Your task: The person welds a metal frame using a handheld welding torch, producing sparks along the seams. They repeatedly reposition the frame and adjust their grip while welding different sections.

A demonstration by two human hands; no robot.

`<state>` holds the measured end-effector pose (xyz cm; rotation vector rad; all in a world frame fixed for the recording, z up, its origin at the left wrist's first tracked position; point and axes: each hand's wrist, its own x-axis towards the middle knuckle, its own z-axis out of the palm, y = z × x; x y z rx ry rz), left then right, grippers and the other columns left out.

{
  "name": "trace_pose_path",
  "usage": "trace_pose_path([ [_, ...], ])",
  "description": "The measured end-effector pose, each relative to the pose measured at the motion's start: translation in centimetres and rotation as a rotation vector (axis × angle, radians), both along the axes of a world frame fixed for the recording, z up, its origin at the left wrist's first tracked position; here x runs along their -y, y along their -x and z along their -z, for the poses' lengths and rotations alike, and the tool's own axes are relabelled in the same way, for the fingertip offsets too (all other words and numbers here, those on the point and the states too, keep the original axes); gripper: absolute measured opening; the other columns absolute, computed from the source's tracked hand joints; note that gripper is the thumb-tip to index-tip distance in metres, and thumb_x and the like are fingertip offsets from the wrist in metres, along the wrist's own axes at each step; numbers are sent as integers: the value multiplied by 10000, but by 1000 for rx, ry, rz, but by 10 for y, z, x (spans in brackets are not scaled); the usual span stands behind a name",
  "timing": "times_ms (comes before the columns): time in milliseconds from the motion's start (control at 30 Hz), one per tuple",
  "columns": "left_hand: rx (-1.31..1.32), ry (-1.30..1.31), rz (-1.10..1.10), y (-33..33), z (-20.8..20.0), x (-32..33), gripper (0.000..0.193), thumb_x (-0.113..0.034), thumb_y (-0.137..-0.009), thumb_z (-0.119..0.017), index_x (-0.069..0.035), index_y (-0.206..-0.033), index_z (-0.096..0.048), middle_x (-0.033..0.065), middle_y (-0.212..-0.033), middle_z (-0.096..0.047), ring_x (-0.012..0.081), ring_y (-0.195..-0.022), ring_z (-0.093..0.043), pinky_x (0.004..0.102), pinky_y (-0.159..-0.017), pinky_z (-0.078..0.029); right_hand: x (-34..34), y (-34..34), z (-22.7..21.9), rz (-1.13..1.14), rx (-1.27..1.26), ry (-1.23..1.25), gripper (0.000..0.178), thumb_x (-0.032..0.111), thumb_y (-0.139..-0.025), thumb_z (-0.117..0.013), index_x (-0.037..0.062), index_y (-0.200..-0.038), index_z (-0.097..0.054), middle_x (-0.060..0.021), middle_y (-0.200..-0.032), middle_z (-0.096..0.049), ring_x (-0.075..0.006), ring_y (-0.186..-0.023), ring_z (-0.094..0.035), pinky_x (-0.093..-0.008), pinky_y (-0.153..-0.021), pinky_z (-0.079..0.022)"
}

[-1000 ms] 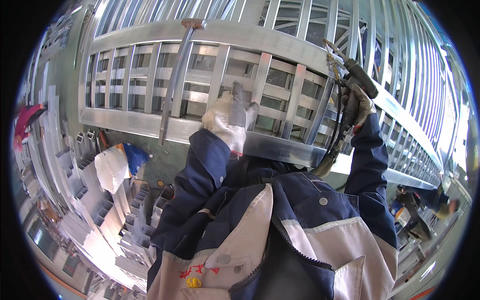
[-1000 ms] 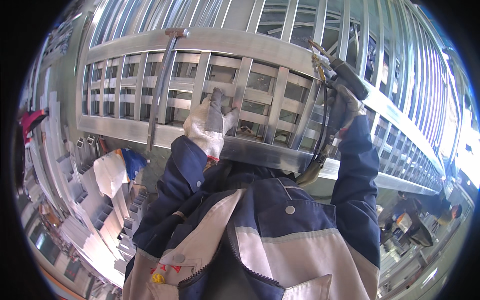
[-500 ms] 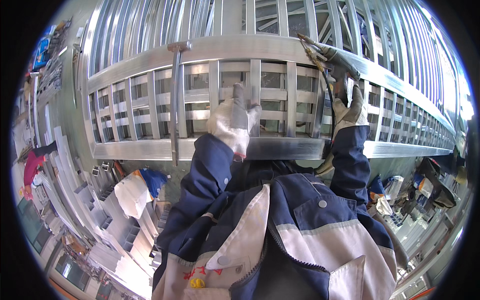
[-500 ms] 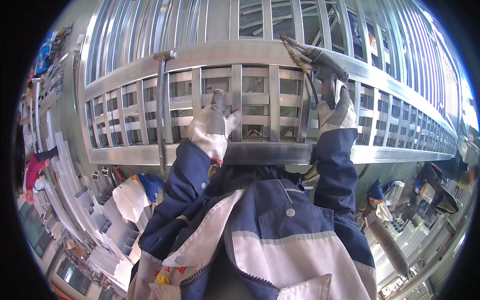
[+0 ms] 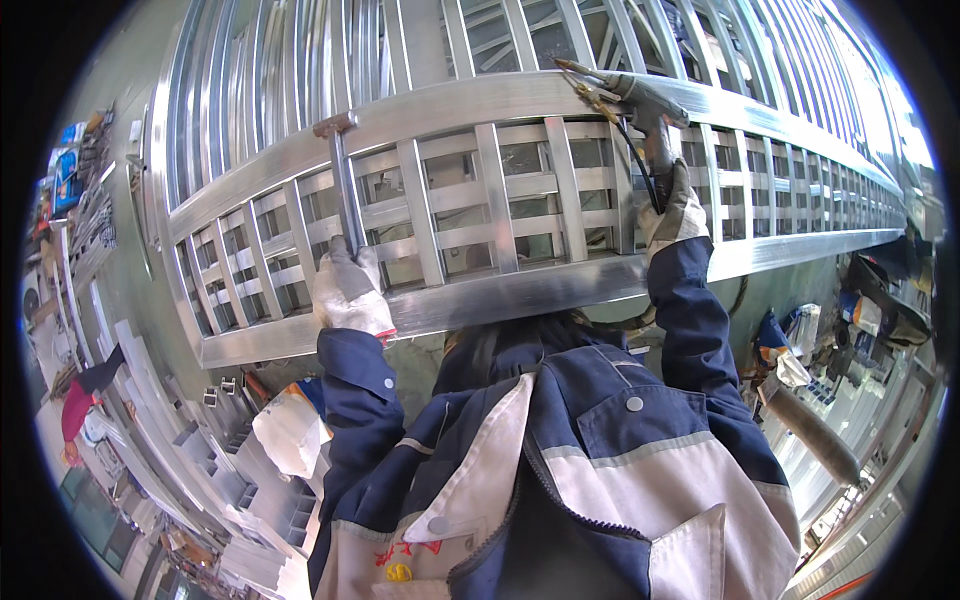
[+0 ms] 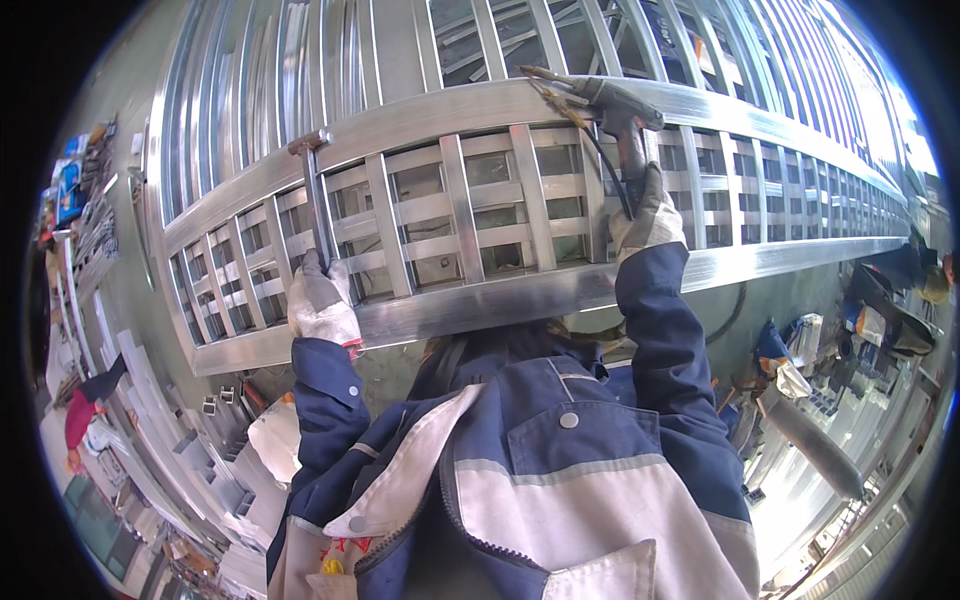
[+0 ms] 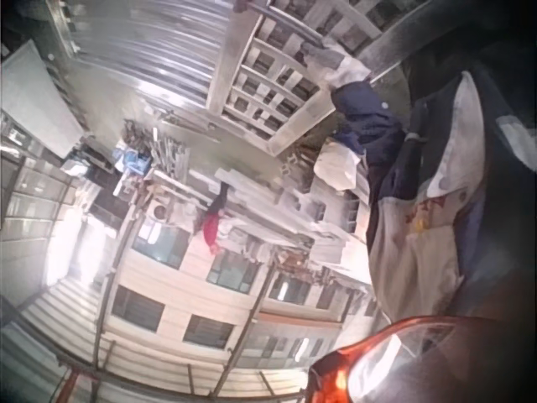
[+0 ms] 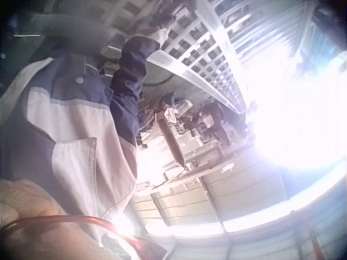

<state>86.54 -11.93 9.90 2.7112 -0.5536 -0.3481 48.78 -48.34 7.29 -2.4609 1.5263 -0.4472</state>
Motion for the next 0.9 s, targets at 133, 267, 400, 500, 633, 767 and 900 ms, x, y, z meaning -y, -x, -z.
trace_pose_path([
  [133,7,-65,-51,2,-2,-4,419,-336,-1096,-764,-32,-1383,-798,226,-1140,-859,405,-1037,-848,501,-889,-638,9,15,-2,-36,-38,4,749,87,-979,-735,85,-1710,-570,-205,-1238,-788,-341,-1048,-760,-447,-949,-620],
  [267,65,21,-46,-3,9,-16,349,-283,-1118,-733,-30,-1350,-796,192,-1090,-848,334,-950,-811,472,-879,-615,45,27,-20,48,-102,-271,827,127,-974,-752,118,-1762,-499,-269,-1296,-787,-477,-1161,-788,-539,-1003,-623],
  [400,-26,153,-105,-15,31,-37,351,-279,-1140,-731,-5,-1352,-785,121,-1072,-845,223,-934,-767,423,-864,-606,115,56,-44,26,-204,-128,810,111,-989,-763,116,-1760,-515,-236,-1271,-796,-427,-1118,-781,-506,-985,-621],
  [500,-77,275,-104,-13,41,-39,295,-277,-1148,-728,-19,-1274,-793,39,-999,-791,158,-852,-707,371,-771,-575,179,89,-46,-22,-244,45,798,99,-1000,-771,115,-1759,-526,-210,-1253,-802,-390,-1085,-775,-482,-972,-620],
  [633,-339,543,-234,30,24,-20,132,-140,-1143,-664,-67,-1136,-774,-44,-910,-660,60,-837,-602,283,-716,-493,244,116,-10,-133,-301,99,782,83,-1015,-782,113,-1757,-541,-177,-1228,-811,-340,-1042,-767,-449,-954,-619],
  [767,-463,684,-290,96,-12,16,128,-116,-1136,-666,-37,-1188,-754,-49,-915,-627,51,-848,-576,265,-726,-491,249,124,13,-153,-157,-49,822,94,-969,-770,100,-1758,-538,-251,-1347,-805,-388,-1222,-805,-469,-1099,-600],
  [900,-684,854,-278,147,-36,61,278,-191,-1142,-729,-3,-1341,-772,-93,-944,-629,23,-815,-562,219,-702,-445,214,90,-33,-101,-200,46,840,172,-997,-836,58,-1765,-516,-202,-1433,-789,-343,-1264,-788,-449,-1130,-604],
])
